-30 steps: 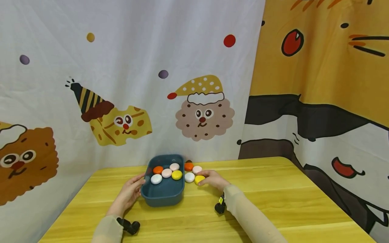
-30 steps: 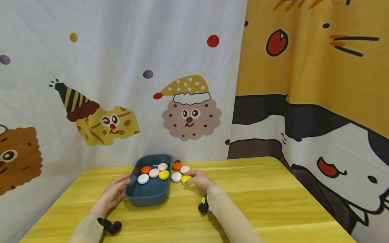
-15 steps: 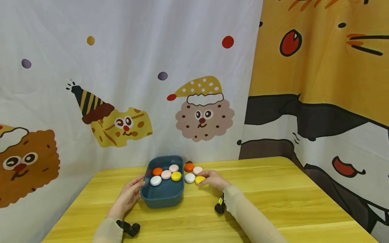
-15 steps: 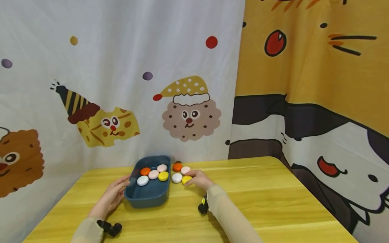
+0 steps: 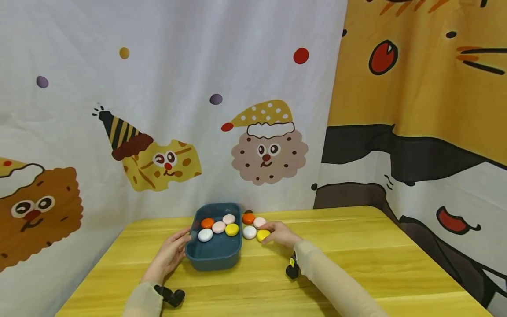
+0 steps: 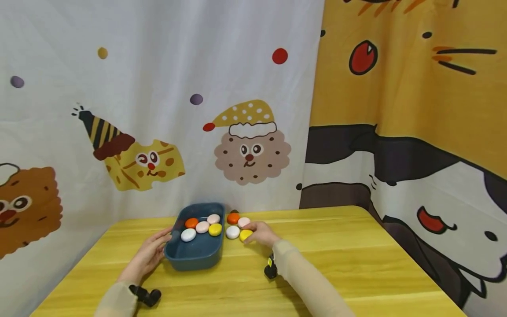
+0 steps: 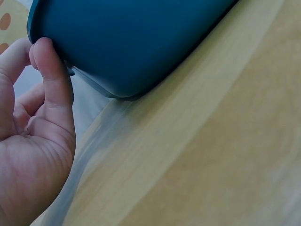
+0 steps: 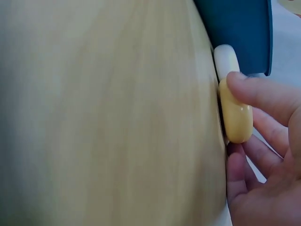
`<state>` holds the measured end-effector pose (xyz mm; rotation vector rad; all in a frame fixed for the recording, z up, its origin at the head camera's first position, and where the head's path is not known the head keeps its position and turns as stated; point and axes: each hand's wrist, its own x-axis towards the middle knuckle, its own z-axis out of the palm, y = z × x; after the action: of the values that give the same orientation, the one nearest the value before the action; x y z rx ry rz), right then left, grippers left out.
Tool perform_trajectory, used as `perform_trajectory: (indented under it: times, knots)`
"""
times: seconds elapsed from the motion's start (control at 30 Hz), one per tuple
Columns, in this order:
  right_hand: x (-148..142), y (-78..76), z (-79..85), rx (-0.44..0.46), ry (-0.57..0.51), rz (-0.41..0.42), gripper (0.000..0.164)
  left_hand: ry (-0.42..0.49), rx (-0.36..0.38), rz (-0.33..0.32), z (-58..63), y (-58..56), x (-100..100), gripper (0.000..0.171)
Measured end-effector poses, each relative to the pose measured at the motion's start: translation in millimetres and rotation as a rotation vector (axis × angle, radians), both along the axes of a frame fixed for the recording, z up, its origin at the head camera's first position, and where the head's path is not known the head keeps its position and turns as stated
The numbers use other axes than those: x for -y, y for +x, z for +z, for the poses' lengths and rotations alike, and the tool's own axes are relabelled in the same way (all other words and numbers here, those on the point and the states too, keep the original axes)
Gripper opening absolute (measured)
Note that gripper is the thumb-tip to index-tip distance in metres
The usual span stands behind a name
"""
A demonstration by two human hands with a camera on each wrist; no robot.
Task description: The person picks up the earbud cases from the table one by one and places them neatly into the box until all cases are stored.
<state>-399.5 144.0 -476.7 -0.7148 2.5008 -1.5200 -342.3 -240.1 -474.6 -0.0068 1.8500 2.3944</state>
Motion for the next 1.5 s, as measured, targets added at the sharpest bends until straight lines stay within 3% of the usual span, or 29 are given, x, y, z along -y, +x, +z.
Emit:
perform_trajectory:
  times: [0.4, 0.77, 1.07, 1.5]
  knots:
    - [-1.7, 9.7, 19.1, 0.054, 0.095, -0.076, 0.049, 0.034, -0.003, -0.009, -2.3, -2.9, -0.2, 0.060]
    - [-9.4, 7.6, 22.4, 0.060, 0.086, -0.075, 0.049, 0.015, -0.007, 0.007, -4.6, -4.5, -4.3, 0.060]
    - [-14.8, -3.6, 25.9, 0.071, 0.107, -0.090, 0.048, 0.017, -0.006, 0.001, -3.2, -6.9, -0.6, 0.060]
    - [-22.0, -5.2, 48.1, 0.050, 0.105, -0.111, 0.048, -0.010, 0.033, -0.006, 0.6, -4.8, -0.4, 0.058]
